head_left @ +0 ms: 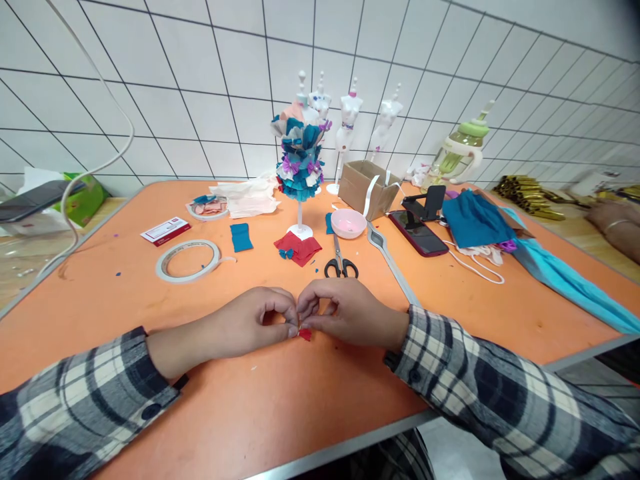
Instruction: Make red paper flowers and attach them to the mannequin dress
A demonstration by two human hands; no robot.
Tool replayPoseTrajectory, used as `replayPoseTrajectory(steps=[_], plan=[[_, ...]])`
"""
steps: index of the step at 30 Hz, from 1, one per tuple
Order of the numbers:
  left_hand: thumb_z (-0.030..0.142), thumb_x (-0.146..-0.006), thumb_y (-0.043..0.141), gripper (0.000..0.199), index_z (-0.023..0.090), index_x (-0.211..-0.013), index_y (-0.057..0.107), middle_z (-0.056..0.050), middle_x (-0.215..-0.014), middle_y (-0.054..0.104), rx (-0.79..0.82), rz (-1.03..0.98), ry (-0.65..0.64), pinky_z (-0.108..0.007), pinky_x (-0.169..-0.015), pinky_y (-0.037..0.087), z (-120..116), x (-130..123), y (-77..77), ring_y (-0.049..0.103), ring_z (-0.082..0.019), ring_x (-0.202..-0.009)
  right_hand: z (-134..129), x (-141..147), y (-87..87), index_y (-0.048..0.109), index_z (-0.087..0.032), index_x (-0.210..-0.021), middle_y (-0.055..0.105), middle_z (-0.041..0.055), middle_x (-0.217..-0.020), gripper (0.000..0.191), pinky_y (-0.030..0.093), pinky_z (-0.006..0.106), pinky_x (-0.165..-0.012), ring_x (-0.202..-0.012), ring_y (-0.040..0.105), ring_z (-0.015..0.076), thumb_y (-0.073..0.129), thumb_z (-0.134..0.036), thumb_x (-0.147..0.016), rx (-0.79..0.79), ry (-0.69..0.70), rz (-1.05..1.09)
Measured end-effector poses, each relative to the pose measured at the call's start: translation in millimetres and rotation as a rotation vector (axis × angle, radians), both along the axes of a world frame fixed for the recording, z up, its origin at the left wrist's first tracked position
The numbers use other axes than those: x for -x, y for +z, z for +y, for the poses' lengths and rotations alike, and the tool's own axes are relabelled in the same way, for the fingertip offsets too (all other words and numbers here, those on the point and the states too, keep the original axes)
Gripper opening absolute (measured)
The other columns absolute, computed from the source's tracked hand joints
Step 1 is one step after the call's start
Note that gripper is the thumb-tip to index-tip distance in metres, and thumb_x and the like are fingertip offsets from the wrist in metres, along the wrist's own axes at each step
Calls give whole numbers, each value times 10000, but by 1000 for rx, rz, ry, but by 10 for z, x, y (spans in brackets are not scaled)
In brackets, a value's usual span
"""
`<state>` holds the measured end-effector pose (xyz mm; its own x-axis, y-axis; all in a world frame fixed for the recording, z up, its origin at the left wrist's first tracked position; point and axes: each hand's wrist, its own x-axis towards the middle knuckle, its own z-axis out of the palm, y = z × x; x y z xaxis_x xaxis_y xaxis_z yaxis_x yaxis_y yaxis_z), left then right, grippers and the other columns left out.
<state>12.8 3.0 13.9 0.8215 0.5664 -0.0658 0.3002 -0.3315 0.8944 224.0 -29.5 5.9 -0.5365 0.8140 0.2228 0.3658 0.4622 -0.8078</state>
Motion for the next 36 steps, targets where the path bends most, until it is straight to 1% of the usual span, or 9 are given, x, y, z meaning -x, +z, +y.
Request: replayPoseTrajectory(steps=[4, 9, 14, 19, 24, 27, 30, 33, 36], plan=[[291, -835, 624, 150, 235, -840, 763, -27, -857, 742, -65, 7, 19, -263, -763, 529, -30, -21, 10, 687, -189, -827, -25, 2, 14, 673, -211, -901, 733, -6, -852, 62, 437, 260, -728, -782, 633, 144, 696, -181, -852, -256, 9, -143], [279, -812, 616, 142, 222, -810, 746, -20, -802, 721, -160, 56, 89, -250, -696, 509, -50, -39, -30, 658, -180, -768, -47, 8, 48, 656, -206, -900, 717, 5, -842, 22, 403, 274, -728, -785, 594, 159, 641, -190, -897, -398, 23, -275], [300, -788, 567, 180, 197, -710, 692, -28, -752, 688, -217, 106, 219, -269, -651, 488, -61, -65, -71, 626, -185, -720, -83, 17, 14, 642, -210, -981, 695, 11, -863, 142, 380, 293, -738, -791, 544, 160, 513, -155, -955, -595, 42, -348], [367, -755, 630, 192, 195, -681, 672, -11, -710, 666, -40, 6, 397, -279, -620, 463, -54, -69, -72, 584, -181, -680, -101, 23, 29, 645, -193, -1011, 638, 19, -759, 224, 332, 326, -656, -725, 481, 178, 444, -107, -964, -842, 9, -445], [339, -745, 716, 144, 195, -736, 710, -12, -739, 672, 404, -367, 536, -277, -668, 454, -64, -43, -114, 571, -162, -713, -169, 58, 60, 638, -209, -1023, 707, 47, -938, 236, 364, 345, -672, -755, 511, 182, 428, -113, -975, -953, -85, -456], [322, -729, 773, 149, 183, -765, 731, -21, -767, 669, 545, -543, 620, -266, -686, 446, -69, -33, -132, 559, -148, -727, -182, 88, 31, 599, -221, -1089, 675, 64, -1148, 223, 425, 346, -805, -893, 553, 184, 497, -108, -925, -773, -269, -164], [337, -715, 809, 185, 174, -765, 737, -20, -780, 673, 572, -531, 585, -263, -730, 439, -90, -39, -134, 561, -149, -763, -128, 117, -10, 601, -204, -1044, 648, 52, -1003, 175, 447, 300, -696, -762, 530, 152, 606, -226, -871, -310, -398, 147], [388, -747, 792, 226, 174, -793, 735, -29, -812, 692, 582, -487, 495, -291, -799, 439, -121, -49, -141, 584, -180, -836, -54, 143, -43, 614, -187, -1108, 617, 28, -935, 351, 393, 249, -558, -601, 430, 95, 678, -387, -827, 162, -282, 298], [413, -770, 773, 243, 177, -813, 736, -29, -835, 699, 581, -479, 435, -304, -823, 432, -137, -49, -154, 587, -188, -856, -11, 160, -66, 649, -176, -1072, 610, 7, -880, 386, 354, 227, -539, -581, 398, 74, 745, -392, -767, 329, -207, 377]])
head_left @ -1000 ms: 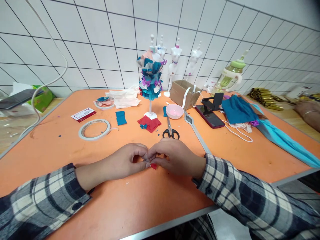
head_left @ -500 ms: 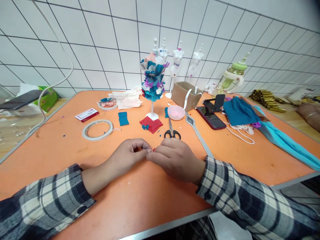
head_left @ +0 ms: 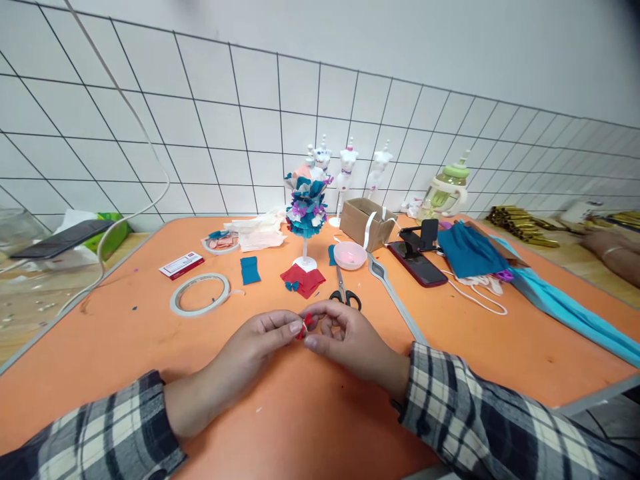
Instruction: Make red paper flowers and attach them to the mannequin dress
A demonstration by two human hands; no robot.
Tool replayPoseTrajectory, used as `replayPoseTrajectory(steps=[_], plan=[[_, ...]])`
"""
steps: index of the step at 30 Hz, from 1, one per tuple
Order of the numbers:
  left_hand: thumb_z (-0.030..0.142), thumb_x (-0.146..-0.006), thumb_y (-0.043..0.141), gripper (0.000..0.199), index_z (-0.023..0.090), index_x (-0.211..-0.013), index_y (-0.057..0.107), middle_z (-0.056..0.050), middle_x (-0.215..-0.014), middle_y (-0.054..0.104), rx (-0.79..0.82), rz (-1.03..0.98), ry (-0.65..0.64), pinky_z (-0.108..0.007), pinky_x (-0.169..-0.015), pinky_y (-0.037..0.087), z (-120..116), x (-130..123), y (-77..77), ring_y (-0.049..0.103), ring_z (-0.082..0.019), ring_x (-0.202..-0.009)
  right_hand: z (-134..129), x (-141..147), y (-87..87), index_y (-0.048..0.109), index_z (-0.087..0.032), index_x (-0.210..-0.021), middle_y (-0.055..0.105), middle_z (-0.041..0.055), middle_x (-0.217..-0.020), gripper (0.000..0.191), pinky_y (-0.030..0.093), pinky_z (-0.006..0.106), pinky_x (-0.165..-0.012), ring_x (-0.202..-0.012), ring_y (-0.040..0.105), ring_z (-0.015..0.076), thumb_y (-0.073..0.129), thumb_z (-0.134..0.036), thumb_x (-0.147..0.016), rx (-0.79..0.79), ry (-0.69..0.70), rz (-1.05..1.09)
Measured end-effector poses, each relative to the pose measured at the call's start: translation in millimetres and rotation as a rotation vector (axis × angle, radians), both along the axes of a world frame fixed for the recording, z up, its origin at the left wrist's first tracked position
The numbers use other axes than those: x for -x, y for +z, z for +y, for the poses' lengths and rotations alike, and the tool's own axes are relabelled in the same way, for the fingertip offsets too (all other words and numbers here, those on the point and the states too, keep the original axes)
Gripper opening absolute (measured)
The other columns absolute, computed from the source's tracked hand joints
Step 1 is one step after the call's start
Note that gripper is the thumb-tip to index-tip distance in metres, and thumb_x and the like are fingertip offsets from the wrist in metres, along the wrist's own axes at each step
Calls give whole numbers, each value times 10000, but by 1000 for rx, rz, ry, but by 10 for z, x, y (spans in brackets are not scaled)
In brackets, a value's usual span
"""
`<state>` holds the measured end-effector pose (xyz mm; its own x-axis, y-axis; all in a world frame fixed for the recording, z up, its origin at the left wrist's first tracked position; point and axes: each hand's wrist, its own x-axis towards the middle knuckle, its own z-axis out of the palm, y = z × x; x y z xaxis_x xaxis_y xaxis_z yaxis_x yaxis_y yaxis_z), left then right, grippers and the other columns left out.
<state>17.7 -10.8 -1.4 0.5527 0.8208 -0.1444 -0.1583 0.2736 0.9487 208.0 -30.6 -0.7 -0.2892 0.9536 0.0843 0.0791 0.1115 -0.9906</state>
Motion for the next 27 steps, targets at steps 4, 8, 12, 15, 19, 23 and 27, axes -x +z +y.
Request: replayPoseTrajectory(steps=[4, 8, 12, 15, 19, 23, 27], plan=[[459, -743, 785, 297, 175, -811, 729, -31, -848, 699, 13, 36, -25, -314, -832, 422, 7, 7, -17, 585, -204, -885, 23, -2, -13, 693, -179, -932, 585, -20, -741, 228, 365, 229, -566, -609, 443, 90, 750, -315, -759, -11, -21, 39], [467, -745, 773, 309, 171, -817, 717, -29, -844, 684, -1, 78, -46, -317, -838, 415, 29, 22, -37, 573, -201, -878, 39, -17, -3, 690, -173, -851, 597, -22, -712, 185, 396, 236, -602, -638, 483, 102, 777, -280, -727, 1, -17, 62], [465, -798, 710, 291, 175, -815, 692, -24, -821, 661, -42, 118, -127, -317, -818, 422, 39, 40, -47, 568, -197, -851, 43, -44, 28, 670, -170, -808, 620, -17, -725, 270, 419, 244, -634, -657, 510, 108, 823, -362, -694, 75, 54, 84], [497, -873, 593, 347, 181, -748, 661, -14, -764, 624, -228, 247, -197, -303, -771, 428, 44, 38, -20, 555, -182, -788, 58, -76, 48, 664, -171, -791, 624, -18, -713, 287, 430, 243, -634, -651, 524, 108, 807, -407, -714, 116, 144, 65], [469, -941, 451, 394, 191, -764, 667, -31, -822, 656, -594, 545, -50, -316, -770, 451, 169, 89, 28, 591, -197, -809, 90, -128, 38, 701, -173, -828, 676, 0, -749, 194, 457, 251, -629, -657, 567, 122, 735, -361, -791, 76, 140, -28], [395, -920, 488, 302, 211, -966, 723, -60, -974, 710, -1022, 840, 186, -386, -869, 434, 483, 278, -4, 610, -248, -950, 99, -158, -18, 762, -196, -872, 743, 25, -842, 141, 466, 271, -747, -789, 638, 145, 627, -232, -887, -221, 155, -324], [398, -952, 443, 351, 211, -1054, 723, -82, -1005, 709, -1134, 1038, 252, -406, -858, 438, 780, 364, -87, 596, -265, -962, 103, -120, -93, 768, -218, -800, 721, -1, -779, 38, 423, 240, -687, -762, 622, 131, 736, -231, -817, -375, 112, -505]])
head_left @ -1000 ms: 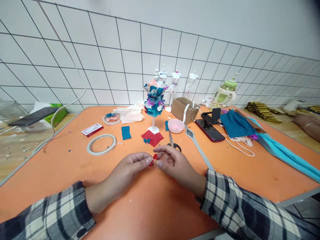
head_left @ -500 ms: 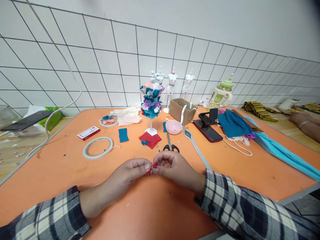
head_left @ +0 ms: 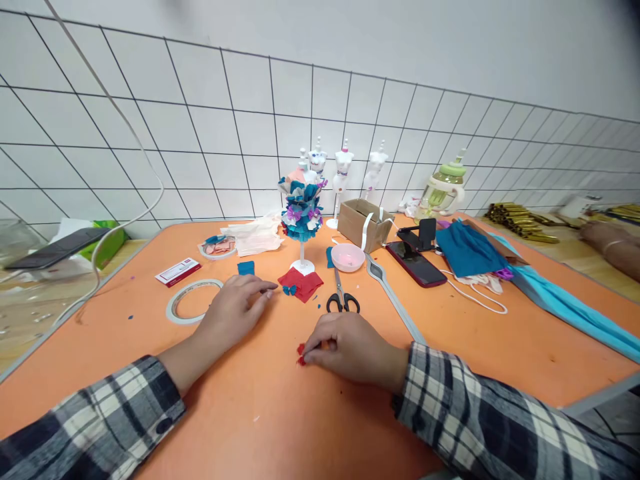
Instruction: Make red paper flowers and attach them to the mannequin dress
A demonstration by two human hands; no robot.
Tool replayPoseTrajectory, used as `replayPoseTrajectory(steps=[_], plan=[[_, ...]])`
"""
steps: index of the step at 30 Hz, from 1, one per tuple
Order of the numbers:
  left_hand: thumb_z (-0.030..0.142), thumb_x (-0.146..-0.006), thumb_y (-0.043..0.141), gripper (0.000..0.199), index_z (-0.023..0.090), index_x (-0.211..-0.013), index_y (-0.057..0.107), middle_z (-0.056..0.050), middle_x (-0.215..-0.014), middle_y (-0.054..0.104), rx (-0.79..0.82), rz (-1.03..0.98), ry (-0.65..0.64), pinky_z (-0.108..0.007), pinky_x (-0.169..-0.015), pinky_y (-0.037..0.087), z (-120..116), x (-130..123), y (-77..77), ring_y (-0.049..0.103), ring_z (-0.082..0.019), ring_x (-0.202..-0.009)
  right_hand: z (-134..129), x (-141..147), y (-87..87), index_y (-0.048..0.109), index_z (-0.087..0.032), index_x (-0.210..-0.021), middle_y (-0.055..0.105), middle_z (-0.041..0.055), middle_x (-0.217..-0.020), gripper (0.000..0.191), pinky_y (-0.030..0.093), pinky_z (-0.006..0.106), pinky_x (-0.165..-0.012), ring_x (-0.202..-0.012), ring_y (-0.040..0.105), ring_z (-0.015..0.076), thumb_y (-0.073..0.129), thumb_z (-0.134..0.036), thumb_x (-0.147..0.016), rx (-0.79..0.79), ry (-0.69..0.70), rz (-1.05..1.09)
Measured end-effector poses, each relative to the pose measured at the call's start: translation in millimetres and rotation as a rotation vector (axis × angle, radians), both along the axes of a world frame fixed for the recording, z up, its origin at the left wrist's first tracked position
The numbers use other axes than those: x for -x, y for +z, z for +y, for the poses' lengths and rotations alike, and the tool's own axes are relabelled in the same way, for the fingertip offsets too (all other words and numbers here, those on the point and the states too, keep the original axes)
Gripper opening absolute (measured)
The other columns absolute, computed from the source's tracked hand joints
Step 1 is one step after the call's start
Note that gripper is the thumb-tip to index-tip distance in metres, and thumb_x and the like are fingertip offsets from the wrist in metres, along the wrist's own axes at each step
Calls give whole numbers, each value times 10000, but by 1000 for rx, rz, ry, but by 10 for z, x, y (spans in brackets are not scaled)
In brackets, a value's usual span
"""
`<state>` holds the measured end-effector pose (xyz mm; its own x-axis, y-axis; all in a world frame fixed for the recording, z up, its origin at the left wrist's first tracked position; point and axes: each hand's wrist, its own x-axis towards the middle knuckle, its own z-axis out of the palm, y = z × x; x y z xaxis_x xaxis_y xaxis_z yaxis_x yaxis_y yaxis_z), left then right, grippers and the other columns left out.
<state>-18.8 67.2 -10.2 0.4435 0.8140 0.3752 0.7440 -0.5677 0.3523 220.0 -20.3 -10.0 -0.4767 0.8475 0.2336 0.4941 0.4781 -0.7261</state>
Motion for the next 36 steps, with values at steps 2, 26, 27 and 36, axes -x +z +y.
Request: replayPoseTrajectory(steps=[2, 26, 27, 36], plan=[[410, -947, 453, 366, 211, -1118, 708, -88, -1045, 704, -12, 50, 42, -416, -861, 438, 104, -53, -35, 586, -278, -985, 16, 26, -30, 735, -207, -739, 692, -13, -744, 88, 392, 227, -635, -733, 602, 124, 792, -271, -761, -4, -47, -29], [352, -903, 546, 252, 243, -906, 773, -61, -992, 728, -84, 20, -71, -403, -843, 447, 89, -137, 21, 623, -253, -923, 11, -21, 50, 665, -232, -1091, 671, 6, -951, 297, 412, 257, -692, -763, 562, 136, 730, -239, -801, -31, -53, 85], [343, -899, 550, 242, 232, -886, 764, -64, -995, 726, -91, 16, -86, -406, -850, 448, 49, -157, 30, 622, -253, -934, 38, -28, 54, 665, -226, -1114, 669, 15, -941, 291, 417, 269, -712, -777, 563, 145, 703, -248, -826, -69, -126, 91], [273, -890, 525, 167, 222, -892, 684, -56, -963, 730, 8, -8, -197, -391, -855, 461, -206, -319, 91, 631, -249, -961, 314, 41, -4, 750, -219, -864, 717, 18, -847, 94, 391, 316, -763, -831, 562, 182, 738, -296, -811, -139, -362, -38]])
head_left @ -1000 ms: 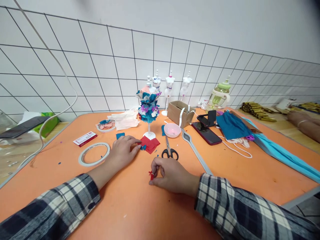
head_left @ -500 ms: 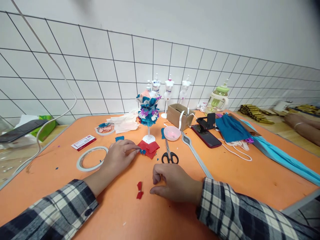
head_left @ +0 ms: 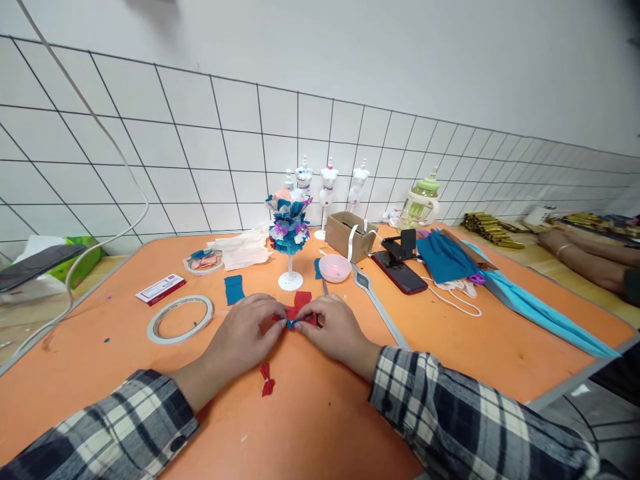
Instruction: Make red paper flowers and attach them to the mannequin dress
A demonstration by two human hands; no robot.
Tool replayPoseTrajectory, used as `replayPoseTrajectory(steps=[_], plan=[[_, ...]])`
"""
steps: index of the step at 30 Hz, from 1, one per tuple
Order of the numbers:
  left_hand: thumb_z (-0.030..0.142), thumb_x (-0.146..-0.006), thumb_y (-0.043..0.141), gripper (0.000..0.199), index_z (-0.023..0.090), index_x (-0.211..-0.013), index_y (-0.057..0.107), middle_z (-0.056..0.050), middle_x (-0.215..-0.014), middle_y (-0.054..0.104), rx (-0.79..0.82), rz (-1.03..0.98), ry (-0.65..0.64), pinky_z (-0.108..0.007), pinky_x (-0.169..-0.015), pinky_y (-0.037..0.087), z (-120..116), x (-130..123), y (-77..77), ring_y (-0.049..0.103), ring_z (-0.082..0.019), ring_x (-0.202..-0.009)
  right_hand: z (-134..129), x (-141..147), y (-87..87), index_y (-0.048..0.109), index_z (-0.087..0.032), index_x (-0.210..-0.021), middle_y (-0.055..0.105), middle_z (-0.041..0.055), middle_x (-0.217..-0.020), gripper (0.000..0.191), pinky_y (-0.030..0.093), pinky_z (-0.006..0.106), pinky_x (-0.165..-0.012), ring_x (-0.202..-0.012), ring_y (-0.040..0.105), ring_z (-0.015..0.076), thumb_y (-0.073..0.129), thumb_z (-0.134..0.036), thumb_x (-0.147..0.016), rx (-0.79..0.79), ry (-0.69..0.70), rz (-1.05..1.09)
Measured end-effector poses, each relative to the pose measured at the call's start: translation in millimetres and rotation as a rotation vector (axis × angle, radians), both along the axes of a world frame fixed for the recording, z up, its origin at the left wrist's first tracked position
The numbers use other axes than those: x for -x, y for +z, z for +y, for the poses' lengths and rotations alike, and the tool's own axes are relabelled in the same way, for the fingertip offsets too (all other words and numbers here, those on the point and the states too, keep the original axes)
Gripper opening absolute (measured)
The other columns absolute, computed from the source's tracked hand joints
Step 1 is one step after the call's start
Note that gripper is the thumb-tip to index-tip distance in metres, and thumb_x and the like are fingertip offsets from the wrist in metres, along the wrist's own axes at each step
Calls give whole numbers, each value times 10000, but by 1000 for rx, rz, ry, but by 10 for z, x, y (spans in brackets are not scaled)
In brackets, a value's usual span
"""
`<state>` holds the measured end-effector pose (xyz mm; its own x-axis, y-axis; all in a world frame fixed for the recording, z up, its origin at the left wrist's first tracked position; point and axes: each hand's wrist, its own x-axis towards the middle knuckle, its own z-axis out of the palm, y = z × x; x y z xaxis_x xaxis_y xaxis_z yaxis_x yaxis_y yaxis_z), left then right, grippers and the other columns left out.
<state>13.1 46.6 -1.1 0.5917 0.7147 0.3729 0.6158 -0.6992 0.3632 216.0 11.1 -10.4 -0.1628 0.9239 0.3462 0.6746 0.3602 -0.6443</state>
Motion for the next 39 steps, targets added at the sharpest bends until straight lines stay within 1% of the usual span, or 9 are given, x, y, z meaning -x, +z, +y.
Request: replayPoseTrajectory(steps=[6, 10, 15, 20, 24, 27, 29, 34, 39], plan=[[312, -901, 565, 209, 233, -1036, 704, -64, -934, 734, 36, 30, -16, -409, -853, 440, 27, 9, -38, 637, -258, -924, -42, -1, -10, 709, -190, -811, 682, 19, -804, 39, 407, 283, -700, -756, 555, 155, 670, -189, -804, -24, -41, 185], [242, -915, 510, 245, 254, -1017, 733, -63, -910, 739, -105, 116, -33, -434, -838, 412, 19, 34, -13, 618, -272, -924, -72, -35, 7, 656, -184, -838, 648, 11, -778, 67, 419, 255, -612, -653, 528, 126, 635, -241, -809, 37, 22, 428], [139, -774, 516, 357, 254, -1044, 718, -58, -1055, 708, -155, 129, -108, -465, -924, 390, -2, 78, 19, 576, -286, -1034, -34, -63, 98, 571, -193, -877, 606, -3, -765, 157, 451, 229, -520, -568, 532, 98, 639, -314, -804, 132, 97, 733], [339, -875, 518, 322, 206, -1119, 682, -92, -1080, 701, 7, -191, 97, -431, -938, 447, 233, 147, -16, 594, -279, -1049, 138, -82, 269, 586, -210, -1027, 586, 7, -823, 246, 443, 193, -420, -630, 566, 119, 626, -329, -816, 132, 78, 755], [495, -897, 495, 432, 194, -1156, 664, -105, -1124, 713, 97, -321, 298, -426, -928, 490, 549, 36, -68, 637, -278, -1027, 359, -2, 392, 473, -279, -1219, 617, -26, -862, 411, 501, 227, -545, -642, 593, 111, 605, -254, -831, -34, 95, 703], [521, -891, 470, 502, 172, -1216, 624, -120, -1183, 702, 125, -351, 304, -429, -953, 494, 760, -200, -107, 646, -287, -1078, 539, 79, 456, 584, -232, -948, 644, 9, -895, 115, 518, 278, -727, -782, 619, 138, 538, -187, -853, -324, 85, 506], [515, -888, 459, 487, 166, -1182, 627, -125, -1190, 703, 142, -356, 288, -426, -949, 495, 871, -369, -129, 640, -298, -1107, 641, 109, 472, 609, -226, -877, 658, 30, -899, 128, 506, 289, -760, -853, 618, 162, 495, -167, -871, -429, 79, 386], [444, -870, 483, 338, 167, -947, 659, -92, -881, 754, 235, -318, 275, -328, -676, 514, 1007, -572, -168, 696, -260, -805, 794, 110, 432, 485, -238, -1077, 658, 9, -922, 260, 479, 250, -613, -639, 573, 115, 585, -234, -838, -344, 23, 468], [402, -867, 467, 307, 193, -696, 613, -48, -644, 692, 296, -258, 261, -289, -558, 425, 970, -540, -164, 645, -229, -637, 850, 104, 453, 480, -240, -950, 605, -12, -838, 153, 455, 247, -607, -623, 529, 110, 580, -227, -834, -414, 11, 417]])
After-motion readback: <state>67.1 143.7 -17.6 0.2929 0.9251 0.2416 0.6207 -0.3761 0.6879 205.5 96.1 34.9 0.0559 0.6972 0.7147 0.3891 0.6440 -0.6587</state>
